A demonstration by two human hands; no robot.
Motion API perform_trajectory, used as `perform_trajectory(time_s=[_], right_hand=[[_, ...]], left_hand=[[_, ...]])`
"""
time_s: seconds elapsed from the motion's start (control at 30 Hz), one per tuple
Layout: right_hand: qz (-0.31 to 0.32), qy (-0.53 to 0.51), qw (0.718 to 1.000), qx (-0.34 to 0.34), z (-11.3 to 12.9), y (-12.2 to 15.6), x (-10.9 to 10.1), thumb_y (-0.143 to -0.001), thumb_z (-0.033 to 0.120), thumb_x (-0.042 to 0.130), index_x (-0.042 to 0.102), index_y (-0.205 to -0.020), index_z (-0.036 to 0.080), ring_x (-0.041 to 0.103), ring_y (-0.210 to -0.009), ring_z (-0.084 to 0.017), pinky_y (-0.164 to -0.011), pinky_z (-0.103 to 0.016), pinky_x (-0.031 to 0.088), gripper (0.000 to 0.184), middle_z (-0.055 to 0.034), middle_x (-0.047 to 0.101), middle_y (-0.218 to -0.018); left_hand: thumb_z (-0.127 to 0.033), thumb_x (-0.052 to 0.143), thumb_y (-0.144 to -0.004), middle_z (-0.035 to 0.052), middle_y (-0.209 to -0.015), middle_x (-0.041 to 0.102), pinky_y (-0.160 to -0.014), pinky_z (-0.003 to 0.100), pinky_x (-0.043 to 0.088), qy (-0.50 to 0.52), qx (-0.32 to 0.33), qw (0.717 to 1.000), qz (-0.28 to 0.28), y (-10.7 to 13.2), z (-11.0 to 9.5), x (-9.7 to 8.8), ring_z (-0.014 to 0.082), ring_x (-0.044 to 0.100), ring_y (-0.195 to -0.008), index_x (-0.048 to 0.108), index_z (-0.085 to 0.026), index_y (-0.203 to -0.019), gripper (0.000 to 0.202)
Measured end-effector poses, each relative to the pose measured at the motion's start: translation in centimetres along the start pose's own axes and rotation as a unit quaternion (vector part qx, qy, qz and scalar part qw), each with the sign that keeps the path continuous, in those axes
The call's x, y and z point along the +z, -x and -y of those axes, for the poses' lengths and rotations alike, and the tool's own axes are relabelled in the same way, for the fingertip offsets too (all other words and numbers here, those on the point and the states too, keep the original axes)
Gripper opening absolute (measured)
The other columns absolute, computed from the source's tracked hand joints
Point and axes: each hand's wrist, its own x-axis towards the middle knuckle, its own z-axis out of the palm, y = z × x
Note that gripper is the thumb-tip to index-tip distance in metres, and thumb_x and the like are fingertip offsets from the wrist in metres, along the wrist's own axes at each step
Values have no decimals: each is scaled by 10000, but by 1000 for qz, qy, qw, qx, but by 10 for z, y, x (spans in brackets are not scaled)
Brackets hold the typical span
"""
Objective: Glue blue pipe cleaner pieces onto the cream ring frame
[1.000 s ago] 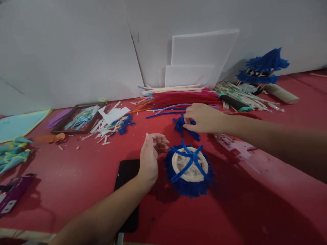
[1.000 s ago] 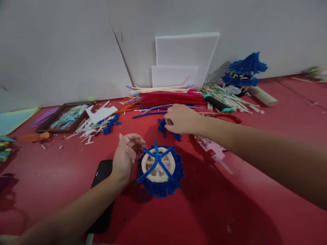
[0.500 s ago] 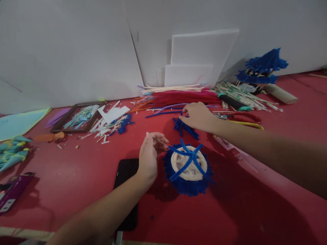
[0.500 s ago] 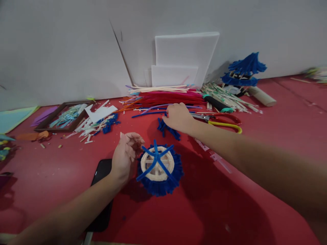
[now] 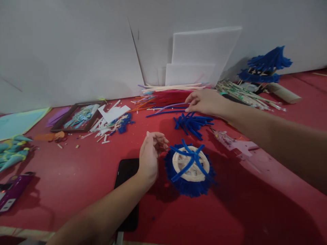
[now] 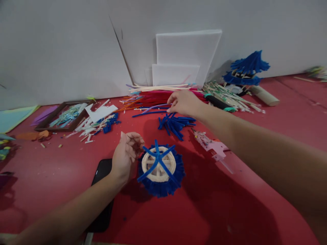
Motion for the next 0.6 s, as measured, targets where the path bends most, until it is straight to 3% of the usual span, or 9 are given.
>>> perform_trajectory(time_s=[0.1,0.23,0.4,0.5,0.6], right_hand=[[-10,-16,1000,-1,2,1,-13,-944,411,717,690,-1196,194,707,-962,-190,-900,-400,610,333,-56,741,-1099],[-4,-30,1000,-3,6,6,-15,-739,246,815,771,-988,257,735,-804,-203,-814,-340,605,253,23,768,-792],[-38,-56,998,-2,10,14,-16,-722,273,773,764,-867,255,738,-800,-213,-821,-355,596,146,32,753,-725],[-106,-74,992,-7,20,28,-29,-804,349,709,747,-925,226,728,-831,-203,-846,-370,601,176,-10,772,-838],[-188,-97,977,-15,46,60,-48,-868,389,653,722,-1018,213,724,-907,-206,-891,-400,605,242,-44,769,-971]], left_hand=[[-612,572,-1004,6,-657,648,-567,222,502,0,2,1000,0,0,0,0,113,599,-566,631,-175,-749,510],[-598,568,-1011,5,-658,648,-574,230,498,3,5,1000,-1,0,1,0,114,595,-562,629,-177,-753,498],[-553,569,-1024,9,-654,654,-582,221,503,20,14,1000,-16,-8,-8,0,107,597,-560,639,-174,-753,472],[-544,650,-985,19,-707,688,-627,240,541,20,86,996,6,-15,-30,2,125,633,-611,670,-187,-778,413],[-499,775,-904,50,-912,756,-779,286,593,-84,224,965,104,-9,-61,10,171,710,-791,751,-198,-912,302]])
